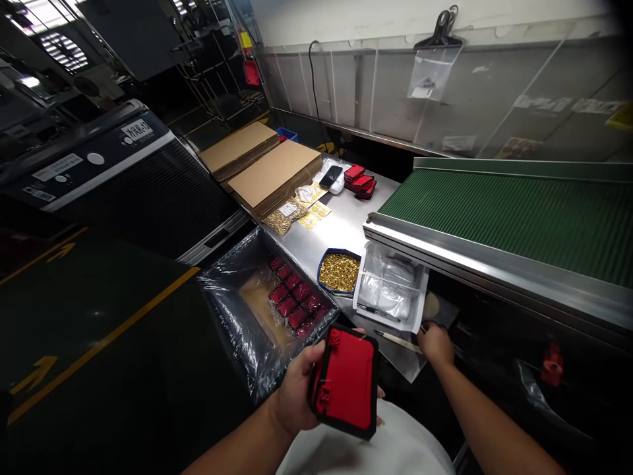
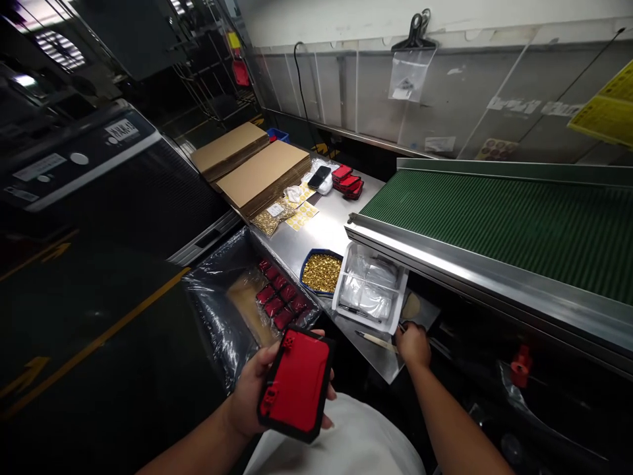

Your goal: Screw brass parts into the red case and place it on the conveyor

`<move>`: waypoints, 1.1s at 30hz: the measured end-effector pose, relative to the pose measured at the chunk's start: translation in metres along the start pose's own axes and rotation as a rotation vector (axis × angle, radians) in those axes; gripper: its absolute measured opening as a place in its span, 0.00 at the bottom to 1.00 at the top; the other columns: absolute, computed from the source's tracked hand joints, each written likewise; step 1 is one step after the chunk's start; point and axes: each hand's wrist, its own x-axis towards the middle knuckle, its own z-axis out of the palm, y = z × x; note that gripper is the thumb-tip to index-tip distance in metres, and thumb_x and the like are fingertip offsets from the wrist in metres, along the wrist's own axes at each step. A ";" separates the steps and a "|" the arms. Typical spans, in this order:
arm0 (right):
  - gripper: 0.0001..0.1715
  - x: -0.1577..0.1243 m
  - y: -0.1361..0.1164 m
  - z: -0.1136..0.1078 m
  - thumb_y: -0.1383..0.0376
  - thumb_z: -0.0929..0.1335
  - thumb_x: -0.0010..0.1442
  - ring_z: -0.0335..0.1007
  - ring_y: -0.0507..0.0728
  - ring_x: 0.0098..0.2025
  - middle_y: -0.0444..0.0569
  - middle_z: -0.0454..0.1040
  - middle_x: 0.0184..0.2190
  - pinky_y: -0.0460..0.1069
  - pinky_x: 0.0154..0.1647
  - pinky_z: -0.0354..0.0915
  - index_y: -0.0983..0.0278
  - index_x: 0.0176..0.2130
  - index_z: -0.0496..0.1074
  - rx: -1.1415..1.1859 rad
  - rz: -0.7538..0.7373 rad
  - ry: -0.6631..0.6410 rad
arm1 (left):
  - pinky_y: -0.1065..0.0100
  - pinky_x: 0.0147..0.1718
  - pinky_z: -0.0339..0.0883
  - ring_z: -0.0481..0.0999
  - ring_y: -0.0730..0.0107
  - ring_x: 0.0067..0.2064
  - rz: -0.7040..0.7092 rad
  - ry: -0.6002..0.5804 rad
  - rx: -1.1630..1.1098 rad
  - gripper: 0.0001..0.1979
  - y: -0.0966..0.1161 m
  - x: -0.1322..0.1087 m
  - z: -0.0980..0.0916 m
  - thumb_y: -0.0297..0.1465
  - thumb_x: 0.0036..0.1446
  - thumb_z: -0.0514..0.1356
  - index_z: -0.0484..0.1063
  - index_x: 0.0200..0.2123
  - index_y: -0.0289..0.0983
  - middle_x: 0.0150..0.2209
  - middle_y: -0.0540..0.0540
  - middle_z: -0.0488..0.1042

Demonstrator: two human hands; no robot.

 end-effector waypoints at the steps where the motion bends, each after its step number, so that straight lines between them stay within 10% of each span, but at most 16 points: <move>1: 0.21 0.000 -0.002 0.002 0.60 0.66 0.56 0.70 0.66 0.43 0.64 0.72 0.42 0.59 0.44 0.65 0.71 0.45 0.74 0.013 -0.016 -0.001 | 0.41 0.47 0.66 0.73 0.41 0.51 0.005 0.013 0.001 0.33 -0.001 -0.001 0.000 0.46 0.60 0.52 0.54 0.65 0.38 0.51 0.31 0.72; 12: 0.20 -0.062 -0.054 -0.044 0.52 0.65 0.52 0.70 0.65 0.36 0.60 0.74 0.33 0.60 0.41 0.66 0.66 0.34 0.72 0.453 0.087 0.054 | 0.65 0.49 0.65 0.71 0.58 0.50 0.106 0.086 0.446 0.48 0.006 -0.001 -0.018 0.41 0.43 0.75 0.57 0.64 0.39 0.53 0.38 0.69; 16: 0.31 -0.130 -0.112 -0.089 0.41 0.64 0.54 0.71 0.60 0.32 0.53 0.76 0.34 0.53 0.32 0.67 0.63 0.41 0.73 0.675 -0.009 -0.192 | 0.62 0.54 0.64 0.67 0.55 0.55 0.145 0.124 0.712 0.45 0.009 0.004 -0.020 0.31 0.41 0.74 0.60 0.63 0.45 0.57 0.41 0.60; 22: 0.38 -0.195 -0.168 -0.149 0.45 0.73 0.51 0.66 0.63 0.55 0.55 0.70 0.53 0.57 0.55 0.64 0.58 0.55 0.65 1.006 -0.296 -0.605 | 0.56 0.57 0.64 0.66 0.54 0.55 0.222 0.030 1.112 0.43 0.015 0.012 -0.009 0.20 0.41 0.67 0.60 0.61 0.47 0.53 0.44 0.60; 33: 0.19 -0.186 -0.196 -0.135 0.51 0.70 0.59 0.65 0.50 0.32 0.44 0.70 0.31 0.46 0.35 0.64 0.63 0.38 0.69 1.150 -0.227 -0.567 | 0.60 0.52 0.70 0.68 0.56 0.51 0.288 -0.026 1.244 0.44 0.022 0.010 -0.014 0.16 0.38 0.62 0.60 0.59 0.50 0.52 0.45 0.61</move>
